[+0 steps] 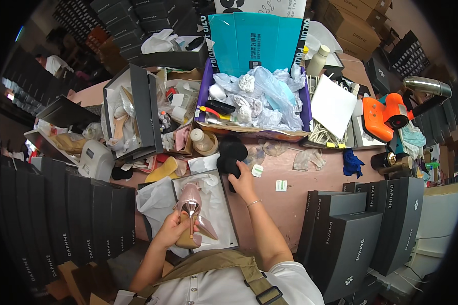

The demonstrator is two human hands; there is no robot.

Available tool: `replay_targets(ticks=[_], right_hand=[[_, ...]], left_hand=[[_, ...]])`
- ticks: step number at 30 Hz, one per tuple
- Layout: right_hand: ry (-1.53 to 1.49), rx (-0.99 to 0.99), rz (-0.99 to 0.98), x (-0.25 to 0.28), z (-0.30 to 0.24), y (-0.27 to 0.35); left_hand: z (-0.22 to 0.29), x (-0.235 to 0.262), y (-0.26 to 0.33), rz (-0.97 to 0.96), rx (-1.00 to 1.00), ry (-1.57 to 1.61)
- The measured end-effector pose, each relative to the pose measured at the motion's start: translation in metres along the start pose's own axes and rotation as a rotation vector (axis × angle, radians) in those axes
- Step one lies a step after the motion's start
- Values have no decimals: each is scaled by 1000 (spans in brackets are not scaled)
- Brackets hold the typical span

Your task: Inspecting shoes, wiping them with a cloth, and packing them into boxes with tissue paper and inserts.

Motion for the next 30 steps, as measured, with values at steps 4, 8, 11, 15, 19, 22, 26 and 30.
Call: replay_targets(ticks=[4, 8, 11, 15, 19, 22, 26, 30], right_hand=[[139, 160, -103, 19, -30, -15], [337, 17, -500, 37, -59, -67], [474, 71, -524, 31, -62, -97], [591, 78, -488, 23, -62, -92], [184, 214, -130, 51, -99, -37], [-21, 142, -129, 60, -107, 9], [200, 838, -285, 38, -227, 99], [588, 924, -320, 44, -191, 103]], left_hand=[[-8, -1, 4, -9, 6, 0], [-11, -1, 6, -49, -10, -83], [4, -8, 9, -16, -18, 14], [-3, -8, -4, -95, -27, -16], [3, -9, -4, -24, -107, 151], [7, -9, -4, -26, -115, 202], [6, -15, -2, -110, -161, 59], [3, -18, 17, -120, -138, 19]])
Point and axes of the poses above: each hand's wrist, its own y-axis away from the middle knuckle, its own x-axis out of the back of the hand, z = x × y, the point moved 5 cm from there along -y, towards the middle knuckle, and after that the axes turned 8 degrees about -y, right-handed, at the moved point
